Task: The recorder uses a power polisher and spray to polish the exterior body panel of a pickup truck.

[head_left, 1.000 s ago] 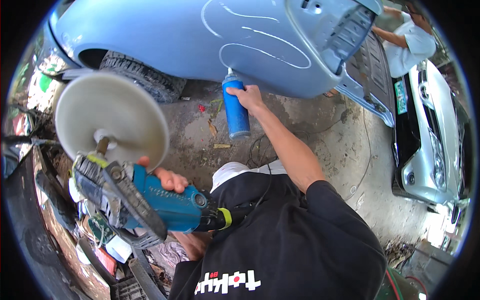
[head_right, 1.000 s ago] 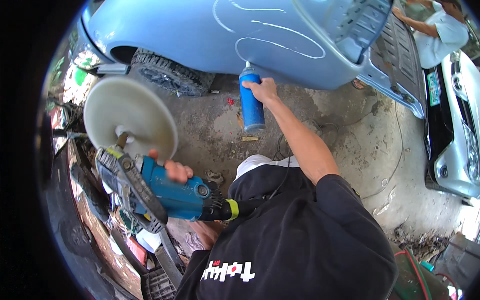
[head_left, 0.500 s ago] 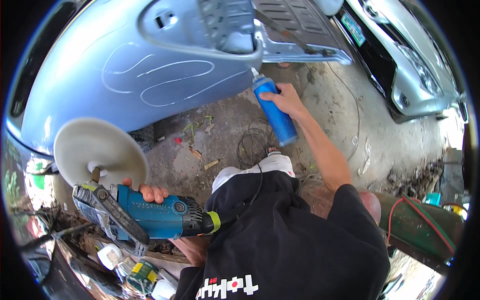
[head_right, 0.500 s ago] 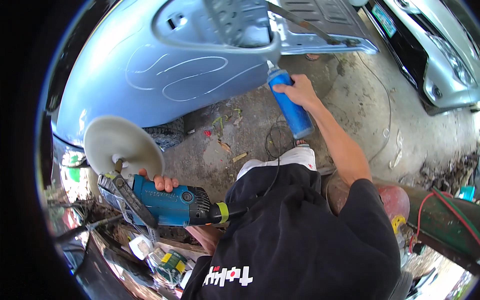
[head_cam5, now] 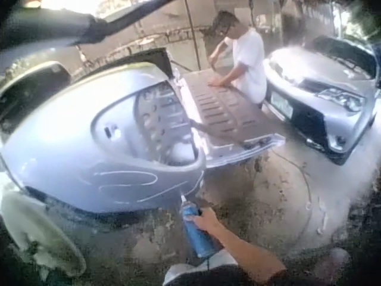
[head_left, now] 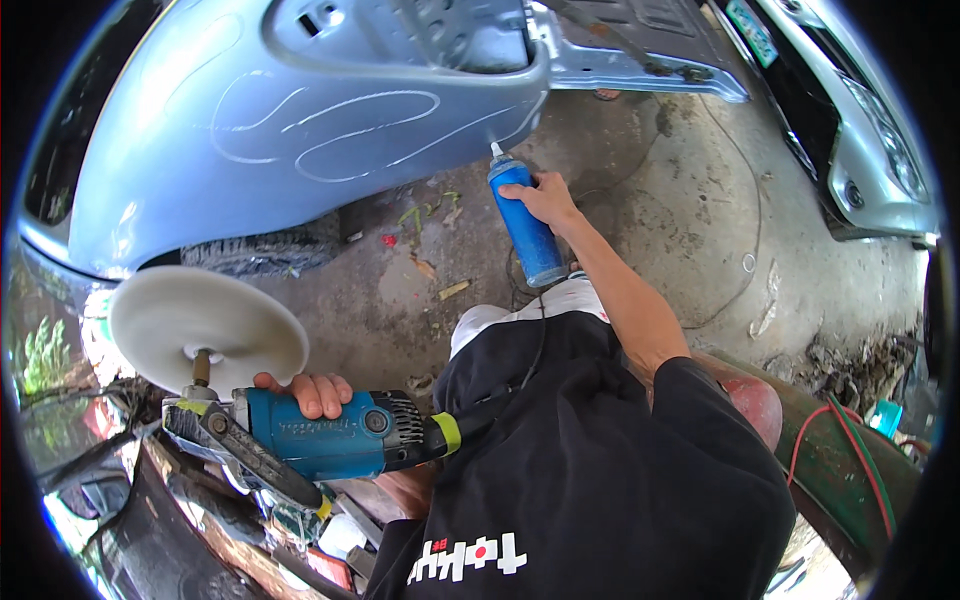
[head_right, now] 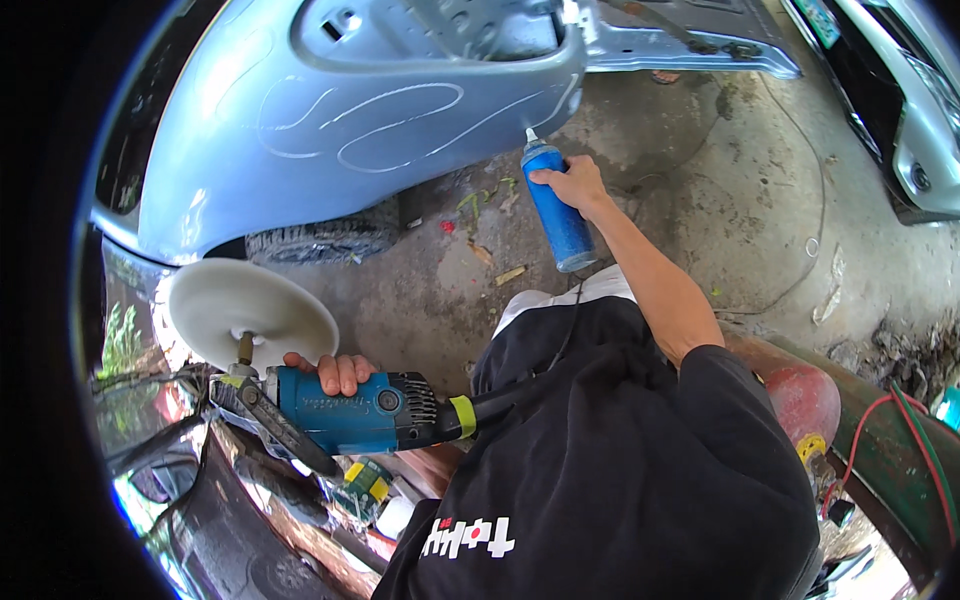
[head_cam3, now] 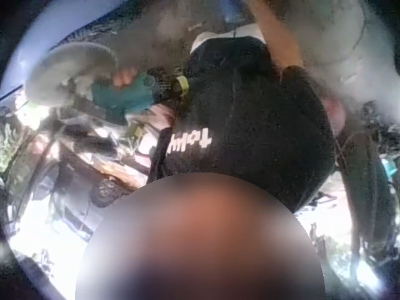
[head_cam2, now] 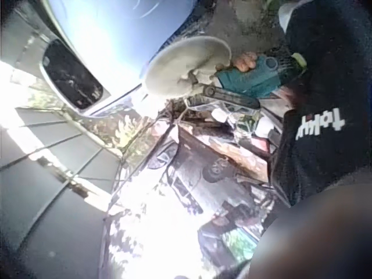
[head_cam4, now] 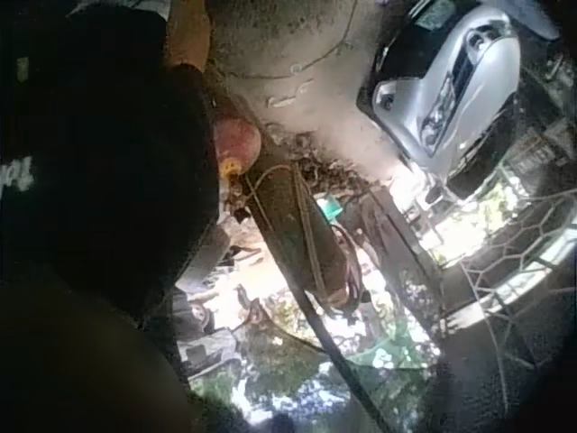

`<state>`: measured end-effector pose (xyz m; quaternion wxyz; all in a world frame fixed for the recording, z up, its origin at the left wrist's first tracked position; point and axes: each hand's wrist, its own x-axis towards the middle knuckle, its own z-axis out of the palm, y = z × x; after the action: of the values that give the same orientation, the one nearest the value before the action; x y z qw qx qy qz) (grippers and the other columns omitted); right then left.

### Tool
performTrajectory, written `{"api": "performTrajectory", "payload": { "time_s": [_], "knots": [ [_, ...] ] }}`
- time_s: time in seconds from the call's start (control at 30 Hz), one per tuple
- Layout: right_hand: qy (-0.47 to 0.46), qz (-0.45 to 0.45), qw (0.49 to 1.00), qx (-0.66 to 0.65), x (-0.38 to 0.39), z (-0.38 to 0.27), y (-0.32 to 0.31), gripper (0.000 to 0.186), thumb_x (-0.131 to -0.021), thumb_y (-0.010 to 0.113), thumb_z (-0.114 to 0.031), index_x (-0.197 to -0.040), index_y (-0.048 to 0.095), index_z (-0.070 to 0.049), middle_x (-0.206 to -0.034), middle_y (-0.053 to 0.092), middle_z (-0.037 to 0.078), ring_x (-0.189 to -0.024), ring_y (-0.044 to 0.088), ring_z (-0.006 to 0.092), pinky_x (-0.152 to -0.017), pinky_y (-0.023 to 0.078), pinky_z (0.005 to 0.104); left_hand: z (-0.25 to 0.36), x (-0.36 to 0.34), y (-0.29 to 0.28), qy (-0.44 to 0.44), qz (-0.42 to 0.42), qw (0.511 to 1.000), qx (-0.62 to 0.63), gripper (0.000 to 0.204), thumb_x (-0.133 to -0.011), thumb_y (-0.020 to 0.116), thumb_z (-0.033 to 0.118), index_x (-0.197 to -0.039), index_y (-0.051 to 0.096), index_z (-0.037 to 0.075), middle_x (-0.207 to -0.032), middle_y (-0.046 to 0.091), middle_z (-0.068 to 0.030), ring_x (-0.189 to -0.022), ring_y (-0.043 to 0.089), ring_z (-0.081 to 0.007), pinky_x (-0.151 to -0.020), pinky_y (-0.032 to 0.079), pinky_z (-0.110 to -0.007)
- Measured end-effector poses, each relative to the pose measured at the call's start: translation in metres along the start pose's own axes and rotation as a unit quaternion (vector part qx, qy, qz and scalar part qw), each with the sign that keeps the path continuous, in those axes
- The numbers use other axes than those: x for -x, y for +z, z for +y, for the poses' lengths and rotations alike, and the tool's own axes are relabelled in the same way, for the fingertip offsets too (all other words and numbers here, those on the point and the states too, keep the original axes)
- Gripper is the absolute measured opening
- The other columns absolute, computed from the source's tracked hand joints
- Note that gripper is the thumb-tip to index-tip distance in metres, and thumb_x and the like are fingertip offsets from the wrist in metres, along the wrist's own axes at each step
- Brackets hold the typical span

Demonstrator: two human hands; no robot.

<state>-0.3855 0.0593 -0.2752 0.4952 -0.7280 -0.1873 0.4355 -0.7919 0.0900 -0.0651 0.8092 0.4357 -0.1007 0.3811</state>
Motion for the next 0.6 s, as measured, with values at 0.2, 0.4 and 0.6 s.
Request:
{"api": "performTrajectory", "payload": {
  "time_s": [0.2,0.4,0.6],
  "knots": [
    [0.007,-0.054,0.998,0.032,-0.013,-0.017,0.086,0.063,-0.07,0.089,-0.039,-0.108,0.074,0.008,-0.102,0.076,0.025,-0.088,0.076,0.032,-0.079,0.061,0.0416,0.012,0.021,0.012,0.032,0.079,0.996,-0.031,0.063,-0.108,0.05,0.034,-0.162,0.029,0.008,-0.119,0.062,-0.0257,-0.108,0.063,-0.0384,-0.101,0.045,-0.054],
    [-0.072,-0.068,0.972,0.212,-0.033,-0.037,0.196,0.069,-0.071,0.082,-0.049,-0.116,0.072,0.003,-0.118,0.073,0.025,-0.108,0.072,0.0386,-0.094,0.058,0.046,0.016,0.039,-0.002,0.025,0.029,0.997,-0.064,0.065,-0.108,0.052,0.034,-0.162,0.028,0.006,-0.119,0.062,-0.0273,-0.109,0.063,-0.0403,-0.102,0.044,-0.057],
    [-0.057,-0.08,0.964,0.246,-0.06,-0.006,0.197,0.066,-0.072,0.081,-0.05,-0.112,0.073,0.002,-0.118,0.073,0.024,-0.11,0.071,0.0388,-0.094,0.058,0.0468,0.002,0.049,0.001,0.026,0.066,0.991,-0.112,0.061,-0.11,0.044,0.036,-0.162,0.029,0.008,-0.118,0.063,-0.0232,-0.107,0.063,-0.039,-0.102,0.045,-0.056]
  ]
}}
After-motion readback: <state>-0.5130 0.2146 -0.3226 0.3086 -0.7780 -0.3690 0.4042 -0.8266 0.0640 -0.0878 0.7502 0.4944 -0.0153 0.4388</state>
